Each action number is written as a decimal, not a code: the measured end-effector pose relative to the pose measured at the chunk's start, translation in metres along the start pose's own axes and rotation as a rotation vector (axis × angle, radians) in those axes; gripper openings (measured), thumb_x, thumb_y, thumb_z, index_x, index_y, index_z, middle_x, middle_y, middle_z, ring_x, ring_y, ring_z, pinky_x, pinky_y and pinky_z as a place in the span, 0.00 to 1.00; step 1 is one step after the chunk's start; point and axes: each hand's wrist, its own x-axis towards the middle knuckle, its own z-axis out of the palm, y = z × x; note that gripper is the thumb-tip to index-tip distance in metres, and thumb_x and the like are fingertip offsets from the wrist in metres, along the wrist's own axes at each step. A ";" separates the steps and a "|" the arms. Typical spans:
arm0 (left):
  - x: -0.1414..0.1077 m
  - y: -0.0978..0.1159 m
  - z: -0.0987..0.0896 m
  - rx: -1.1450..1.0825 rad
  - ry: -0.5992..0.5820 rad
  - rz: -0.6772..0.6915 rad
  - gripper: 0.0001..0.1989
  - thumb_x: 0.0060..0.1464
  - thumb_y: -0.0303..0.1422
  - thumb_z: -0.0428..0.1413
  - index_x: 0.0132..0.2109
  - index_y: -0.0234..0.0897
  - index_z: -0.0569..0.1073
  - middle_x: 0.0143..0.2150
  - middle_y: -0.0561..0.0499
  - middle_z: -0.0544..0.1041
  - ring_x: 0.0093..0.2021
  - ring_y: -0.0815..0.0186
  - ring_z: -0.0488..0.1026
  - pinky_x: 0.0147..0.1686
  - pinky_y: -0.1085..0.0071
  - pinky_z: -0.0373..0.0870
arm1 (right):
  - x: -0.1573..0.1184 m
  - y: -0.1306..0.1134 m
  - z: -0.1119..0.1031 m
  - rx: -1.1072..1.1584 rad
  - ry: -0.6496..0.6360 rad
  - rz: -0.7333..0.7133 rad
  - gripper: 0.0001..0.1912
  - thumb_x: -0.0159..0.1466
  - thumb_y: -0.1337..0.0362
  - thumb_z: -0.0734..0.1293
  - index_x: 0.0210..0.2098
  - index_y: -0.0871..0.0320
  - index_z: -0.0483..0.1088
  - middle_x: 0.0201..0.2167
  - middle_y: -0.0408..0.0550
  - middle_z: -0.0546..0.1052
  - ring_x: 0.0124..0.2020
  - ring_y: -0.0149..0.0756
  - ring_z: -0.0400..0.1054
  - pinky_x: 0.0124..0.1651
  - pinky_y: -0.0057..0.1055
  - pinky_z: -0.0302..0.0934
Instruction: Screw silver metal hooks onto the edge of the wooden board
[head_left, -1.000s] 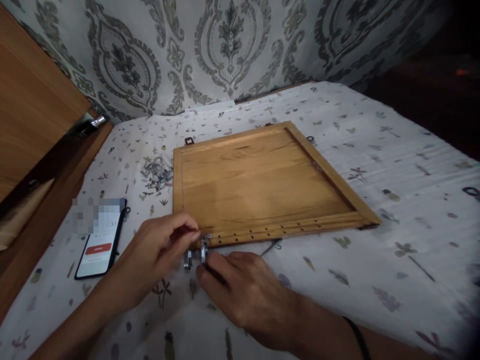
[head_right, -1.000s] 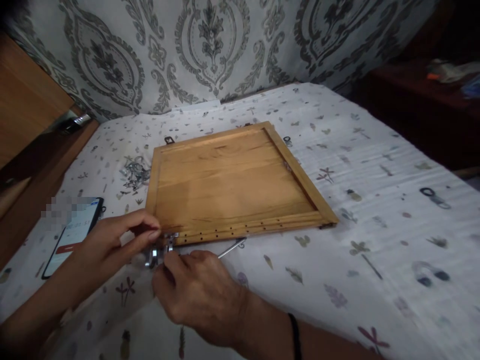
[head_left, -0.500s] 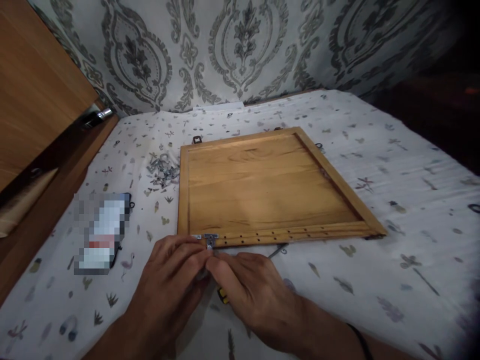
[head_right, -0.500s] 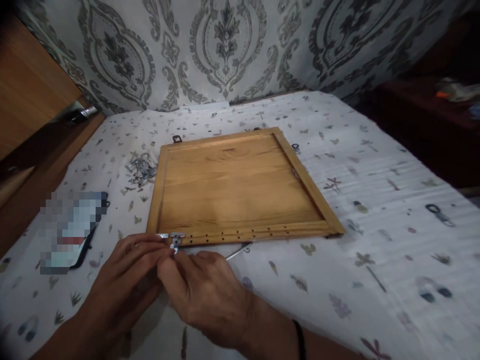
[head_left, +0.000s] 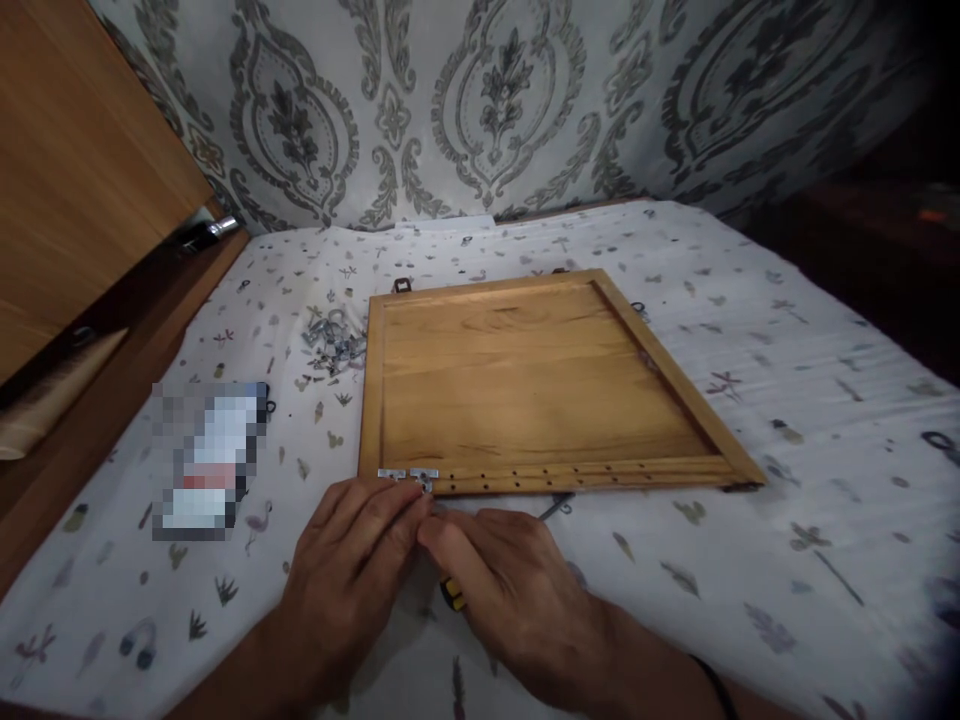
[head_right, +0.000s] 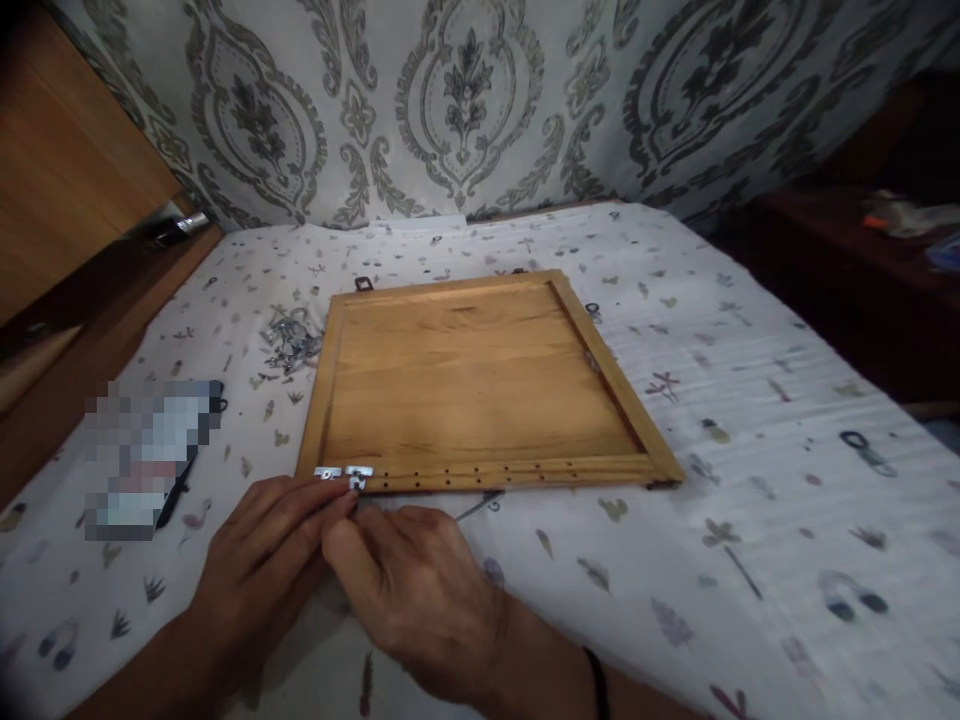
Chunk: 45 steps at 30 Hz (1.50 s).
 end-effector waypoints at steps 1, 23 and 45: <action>-0.001 0.000 0.000 -0.001 0.004 0.003 0.12 0.66 0.25 0.51 0.55 0.30 0.72 0.51 0.42 0.79 0.51 0.59 0.72 0.52 0.60 0.67 | 0.000 0.000 0.000 0.008 0.001 0.000 0.14 0.74 0.73 0.50 0.37 0.60 0.63 0.23 0.44 0.74 0.22 0.31 0.67 0.25 0.28 0.59; 0.003 0.007 -0.001 0.088 0.039 0.060 0.13 0.65 0.22 0.48 0.52 0.29 0.74 0.49 0.41 0.80 0.47 0.56 0.74 0.50 0.56 0.63 | 0.004 0.003 -0.012 0.111 -0.068 0.076 0.16 0.73 0.70 0.53 0.32 0.59 0.67 0.22 0.42 0.72 0.21 0.31 0.63 0.24 0.30 0.56; 0.008 0.008 -0.005 0.140 0.114 0.144 0.12 0.63 0.18 0.48 0.48 0.26 0.74 0.44 0.40 0.81 0.44 0.57 0.75 0.48 0.57 0.67 | 0.107 0.001 -0.039 1.393 0.558 0.662 0.18 0.68 0.63 0.57 0.21 0.56 0.57 0.13 0.35 0.53 0.15 0.23 0.42 0.18 0.23 0.40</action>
